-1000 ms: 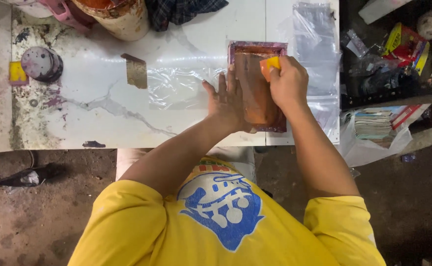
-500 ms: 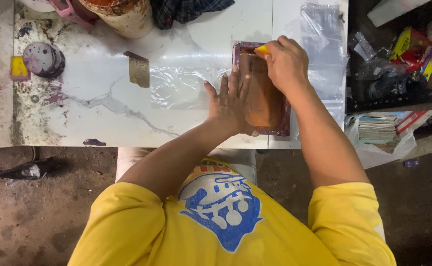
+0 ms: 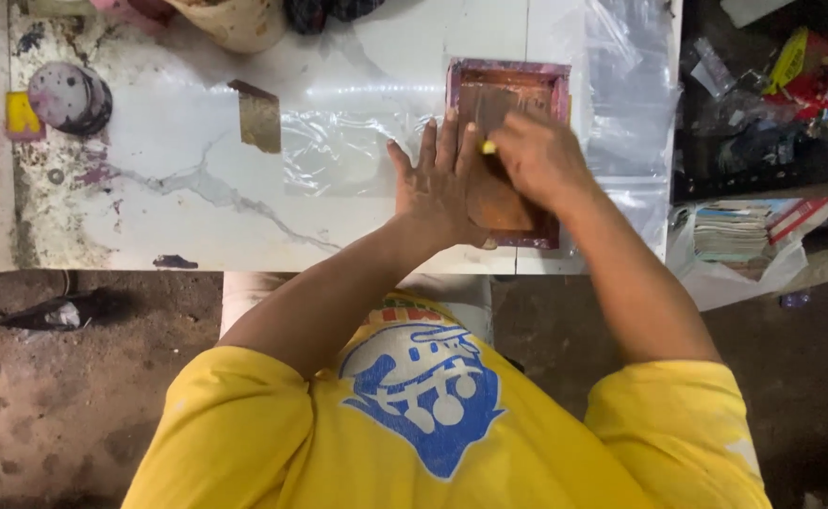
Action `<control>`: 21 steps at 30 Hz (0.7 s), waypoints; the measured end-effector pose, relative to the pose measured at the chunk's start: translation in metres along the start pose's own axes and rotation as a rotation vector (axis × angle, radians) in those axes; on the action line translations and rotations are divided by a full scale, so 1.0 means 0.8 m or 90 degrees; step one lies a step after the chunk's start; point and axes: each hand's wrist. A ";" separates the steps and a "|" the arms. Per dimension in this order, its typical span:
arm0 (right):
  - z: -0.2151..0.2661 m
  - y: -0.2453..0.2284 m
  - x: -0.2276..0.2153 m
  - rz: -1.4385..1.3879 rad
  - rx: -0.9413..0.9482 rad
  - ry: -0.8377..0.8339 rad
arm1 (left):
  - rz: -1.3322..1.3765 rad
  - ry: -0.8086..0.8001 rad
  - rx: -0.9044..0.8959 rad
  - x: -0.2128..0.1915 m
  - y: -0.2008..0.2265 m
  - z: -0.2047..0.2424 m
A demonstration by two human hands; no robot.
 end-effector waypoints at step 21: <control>0.034 0.025 -0.003 0.011 0.259 0.140 | 0.018 -0.035 0.016 -0.017 -0.004 0.009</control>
Point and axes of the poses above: each hand's wrist, its own z-axis away from the middle knuckle, its own x-axis out of the palm, y = z × x, and after that the axes turned 4 degrees about -x, right-handed
